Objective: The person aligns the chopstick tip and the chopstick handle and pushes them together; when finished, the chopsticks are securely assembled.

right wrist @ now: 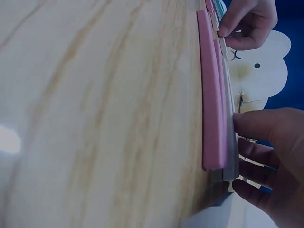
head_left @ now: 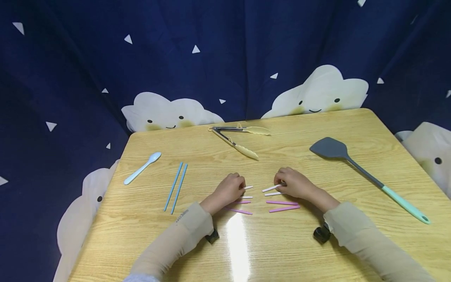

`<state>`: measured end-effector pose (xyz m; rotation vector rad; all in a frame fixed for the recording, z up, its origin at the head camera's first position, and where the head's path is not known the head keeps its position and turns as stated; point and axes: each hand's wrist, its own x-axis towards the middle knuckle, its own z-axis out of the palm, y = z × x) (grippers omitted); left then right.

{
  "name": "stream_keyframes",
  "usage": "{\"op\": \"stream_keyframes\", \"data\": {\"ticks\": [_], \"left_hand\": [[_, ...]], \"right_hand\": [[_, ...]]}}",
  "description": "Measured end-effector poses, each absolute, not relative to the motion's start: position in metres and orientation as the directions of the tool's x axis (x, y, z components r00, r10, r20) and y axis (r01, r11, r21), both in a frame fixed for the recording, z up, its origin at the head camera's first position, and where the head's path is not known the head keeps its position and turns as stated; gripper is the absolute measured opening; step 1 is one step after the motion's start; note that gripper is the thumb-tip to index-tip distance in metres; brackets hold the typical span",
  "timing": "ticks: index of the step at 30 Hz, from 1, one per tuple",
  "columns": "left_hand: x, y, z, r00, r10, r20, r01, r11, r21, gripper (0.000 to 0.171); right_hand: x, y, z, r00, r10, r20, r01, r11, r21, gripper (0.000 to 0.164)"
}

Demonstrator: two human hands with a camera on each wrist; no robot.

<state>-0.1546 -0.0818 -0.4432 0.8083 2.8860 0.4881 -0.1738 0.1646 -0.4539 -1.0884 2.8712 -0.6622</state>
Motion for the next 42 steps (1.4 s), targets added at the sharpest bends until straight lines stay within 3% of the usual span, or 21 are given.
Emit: {"op": "stream_keyframes", "data": {"ticks": [6, 12, 19, 27, 35, 42], "left_hand": [[-0.155, -0.083, -0.443, -0.851, 0.525, 0.012, 0.5, 0.803, 0.325, 0.004], [-0.158, -0.086, -0.436, -0.871, 0.491, -0.033, 0.436, 0.802, 0.409, 0.005], [-0.161, -0.092, -0.419, -0.882, 0.472, 0.004, 0.422, 0.786, 0.451, 0.004], [-0.16, -0.096, -0.389, -0.891, 0.441, 0.104, 0.432, 0.757, 0.491, 0.006], [-0.154, -0.098, -0.36, -0.873, 0.431, 0.226, 0.483, 0.709, 0.514, 0.006], [-0.153, -0.1, -0.345, -0.856, 0.413, 0.312, 0.518, 0.683, 0.516, 0.006]], "right_hand": [[-0.174, 0.164, -0.453, -0.772, -0.621, 0.135, -0.615, 0.677, -0.405, 0.015], [-0.175, 0.168, -0.447, -0.79, -0.607, 0.09, -0.576, 0.682, -0.451, 0.01], [-0.176, 0.173, -0.43, -0.835, -0.548, 0.043, -0.485, 0.698, -0.527, 0.004], [-0.176, 0.177, -0.404, -0.86, -0.494, 0.125, -0.473, 0.682, -0.558, 0.01], [-0.175, 0.175, -0.382, -0.839, -0.484, 0.249, -0.527, 0.61, -0.592, 0.005], [-0.171, 0.174, -0.369, -0.838, -0.472, 0.274, -0.534, 0.605, -0.59, 0.006]]}}
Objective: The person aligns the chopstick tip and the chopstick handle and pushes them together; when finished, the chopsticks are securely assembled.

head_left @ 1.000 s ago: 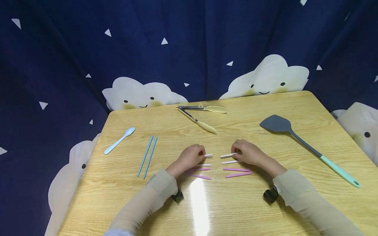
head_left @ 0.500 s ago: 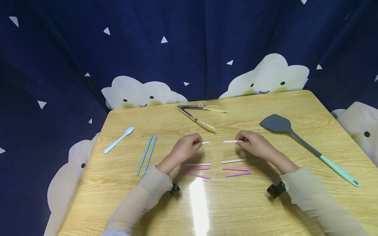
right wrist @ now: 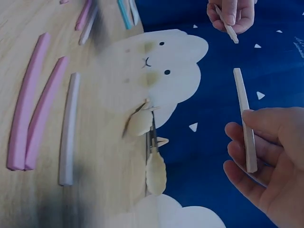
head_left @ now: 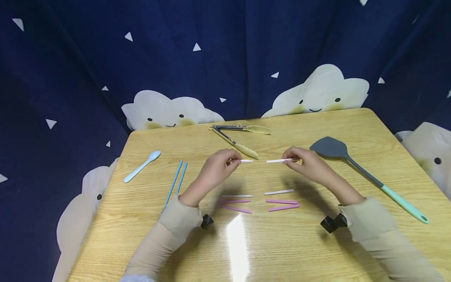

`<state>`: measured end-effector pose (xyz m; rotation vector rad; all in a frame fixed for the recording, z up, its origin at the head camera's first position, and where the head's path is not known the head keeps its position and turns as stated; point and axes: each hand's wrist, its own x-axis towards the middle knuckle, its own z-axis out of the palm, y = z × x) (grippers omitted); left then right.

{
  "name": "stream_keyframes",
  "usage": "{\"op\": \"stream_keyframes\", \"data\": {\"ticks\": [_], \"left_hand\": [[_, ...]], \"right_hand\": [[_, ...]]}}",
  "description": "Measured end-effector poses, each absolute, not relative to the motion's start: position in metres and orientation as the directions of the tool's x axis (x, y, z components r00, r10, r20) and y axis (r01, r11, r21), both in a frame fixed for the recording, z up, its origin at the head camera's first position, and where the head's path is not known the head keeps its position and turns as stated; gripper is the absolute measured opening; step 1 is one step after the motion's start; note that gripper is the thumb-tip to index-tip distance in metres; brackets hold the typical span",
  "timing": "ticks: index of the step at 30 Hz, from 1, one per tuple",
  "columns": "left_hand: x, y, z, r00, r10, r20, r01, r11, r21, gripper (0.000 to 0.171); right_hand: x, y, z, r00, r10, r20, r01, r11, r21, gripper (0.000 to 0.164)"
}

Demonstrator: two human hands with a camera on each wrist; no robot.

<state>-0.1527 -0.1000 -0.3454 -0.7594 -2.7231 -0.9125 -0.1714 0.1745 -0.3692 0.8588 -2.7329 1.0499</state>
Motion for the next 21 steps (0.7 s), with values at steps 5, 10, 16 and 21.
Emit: {"op": "stream_keyframes", "data": {"ticks": [5, 10, 16, 21], "left_hand": [[-0.151, -0.101, -0.34, -0.857, 0.405, 0.318, 0.515, 0.653, 0.555, 0.008], [-0.149, -0.101, -0.336, -0.834, 0.42, 0.359, 0.552, 0.621, 0.556, 0.009], [-0.149, -0.101, -0.332, -0.779, 0.444, 0.443, 0.626, 0.588, 0.512, 0.01], [-0.149, -0.101, -0.33, -0.77, 0.44, 0.463, 0.636, 0.59, 0.497, 0.01]], "right_hand": [[-0.168, 0.174, -0.361, -0.833, -0.461, 0.307, -0.547, 0.601, -0.582, 0.006], [-0.168, 0.173, -0.358, -0.833, -0.461, 0.307, -0.546, 0.59, -0.595, 0.006], [-0.167, 0.172, -0.356, -0.836, -0.459, 0.3, -0.534, 0.559, -0.634, 0.007], [-0.166, 0.171, -0.353, -0.826, -0.467, 0.315, -0.547, 0.531, -0.647, 0.008]]}}
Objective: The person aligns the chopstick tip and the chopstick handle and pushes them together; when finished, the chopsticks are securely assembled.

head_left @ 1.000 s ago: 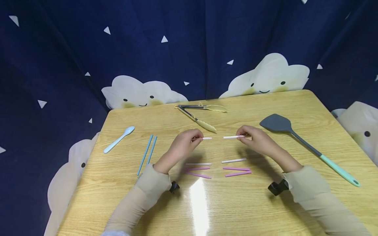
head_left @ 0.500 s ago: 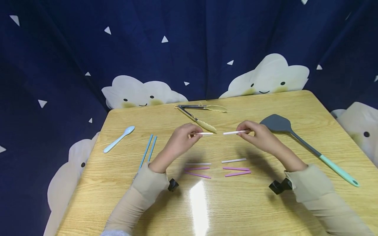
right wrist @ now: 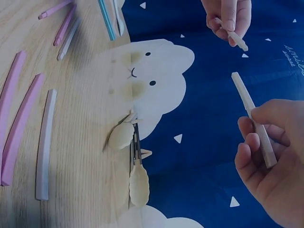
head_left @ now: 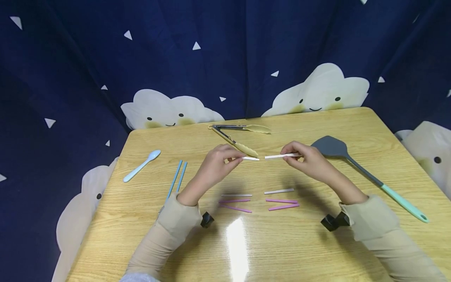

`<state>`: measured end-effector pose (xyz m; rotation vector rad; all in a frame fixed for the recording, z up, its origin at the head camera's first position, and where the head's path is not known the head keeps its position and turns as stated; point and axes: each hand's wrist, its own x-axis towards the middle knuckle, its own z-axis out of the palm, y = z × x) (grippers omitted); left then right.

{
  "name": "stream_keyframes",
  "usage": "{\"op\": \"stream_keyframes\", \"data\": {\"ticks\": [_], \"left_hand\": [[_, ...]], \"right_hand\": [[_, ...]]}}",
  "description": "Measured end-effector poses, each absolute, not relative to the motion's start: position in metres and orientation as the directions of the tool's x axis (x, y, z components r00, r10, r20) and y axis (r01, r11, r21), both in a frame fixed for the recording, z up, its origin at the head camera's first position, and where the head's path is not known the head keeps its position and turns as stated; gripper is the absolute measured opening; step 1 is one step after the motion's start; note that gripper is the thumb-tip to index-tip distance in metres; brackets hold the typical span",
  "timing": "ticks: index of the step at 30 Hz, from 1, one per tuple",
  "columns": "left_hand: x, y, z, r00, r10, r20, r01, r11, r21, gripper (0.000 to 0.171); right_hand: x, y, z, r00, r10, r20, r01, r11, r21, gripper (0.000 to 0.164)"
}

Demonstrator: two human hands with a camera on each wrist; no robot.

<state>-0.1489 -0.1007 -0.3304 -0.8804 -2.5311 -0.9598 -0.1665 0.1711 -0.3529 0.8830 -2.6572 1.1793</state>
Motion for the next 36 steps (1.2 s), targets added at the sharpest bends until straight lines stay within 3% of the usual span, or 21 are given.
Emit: {"op": "stream_keyframes", "data": {"ticks": [6, 18, 36], "left_hand": [[-0.15, -0.098, -0.33, -0.793, 0.417, 0.443, 0.608, 0.582, 0.54, 0.007], [-0.15, -0.094, -0.333, -0.81, 0.387, 0.441, 0.587, 0.515, 0.625, 0.007], [-0.151, -0.096, -0.335, -0.833, 0.363, 0.417, 0.552, 0.517, 0.654, 0.01]], "right_hand": [[-0.167, 0.169, -0.349, -0.815, -0.471, 0.337, -0.56, 0.494, -0.665, 0.012], [-0.163, 0.166, -0.343, -0.85, -0.46, 0.256, -0.476, 0.464, -0.747, 0.009], [-0.158, 0.163, -0.337, -0.846, -0.475, 0.242, -0.45, 0.392, -0.802, 0.01]]}}
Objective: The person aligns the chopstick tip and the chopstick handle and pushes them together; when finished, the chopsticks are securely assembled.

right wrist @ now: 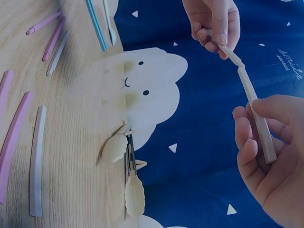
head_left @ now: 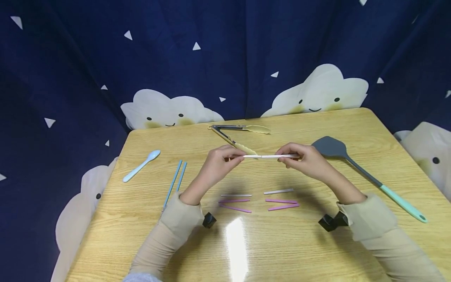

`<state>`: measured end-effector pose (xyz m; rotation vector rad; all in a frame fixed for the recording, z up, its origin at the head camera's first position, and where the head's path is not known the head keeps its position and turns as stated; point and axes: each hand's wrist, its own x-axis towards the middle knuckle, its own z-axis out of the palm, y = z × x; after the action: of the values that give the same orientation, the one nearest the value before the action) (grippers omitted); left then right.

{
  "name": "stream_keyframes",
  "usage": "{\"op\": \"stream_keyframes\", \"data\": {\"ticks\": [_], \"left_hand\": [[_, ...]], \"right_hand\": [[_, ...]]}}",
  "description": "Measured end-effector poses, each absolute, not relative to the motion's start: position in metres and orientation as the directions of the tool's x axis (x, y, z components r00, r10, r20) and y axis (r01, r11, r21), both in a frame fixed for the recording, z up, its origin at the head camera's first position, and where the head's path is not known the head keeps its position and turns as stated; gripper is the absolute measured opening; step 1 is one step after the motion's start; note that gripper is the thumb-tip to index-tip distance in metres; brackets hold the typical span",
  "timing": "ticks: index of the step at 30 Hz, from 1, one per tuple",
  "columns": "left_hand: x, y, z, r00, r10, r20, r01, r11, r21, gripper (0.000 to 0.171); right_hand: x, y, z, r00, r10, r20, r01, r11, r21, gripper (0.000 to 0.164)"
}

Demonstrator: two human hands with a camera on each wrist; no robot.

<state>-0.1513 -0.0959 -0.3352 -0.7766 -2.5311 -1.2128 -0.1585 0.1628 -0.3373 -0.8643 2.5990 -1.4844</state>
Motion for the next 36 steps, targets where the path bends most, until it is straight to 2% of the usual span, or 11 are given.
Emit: {"op": "stream_keyframes", "data": {"ticks": [11, 18, 30, 36], "left_hand": [[-0.152, -0.095, -0.337, -0.84, 0.363, 0.403, 0.542, 0.535, 0.648, 0.009], [-0.148, -0.091, -0.335, -0.802, 0.37, 0.469, 0.596, 0.55, 0.586, 0.007], [-0.145, -0.087, -0.338, -0.809, 0.342, 0.479, 0.588, 0.502, 0.634, 0.007], [-0.144, -0.086, -0.339, -0.785, 0.344, 0.515, 0.619, 0.464, 0.634, 0.007]], "right_hand": [[-0.159, 0.163, -0.34, -0.852, -0.464, 0.243, -0.446, 0.401, -0.8, 0.011], [-0.158, 0.162, -0.339, -0.86, -0.428, 0.276, -0.465, 0.438, -0.769, 0.01], [-0.155, 0.159, -0.34, -0.86, -0.401, 0.315, -0.479, 0.427, -0.767, 0.007], [-0.154, 0.159, -0.338, -0.85, -0.407, 0.333, -0.498, 0.418, -0.76, 0.005]]}}
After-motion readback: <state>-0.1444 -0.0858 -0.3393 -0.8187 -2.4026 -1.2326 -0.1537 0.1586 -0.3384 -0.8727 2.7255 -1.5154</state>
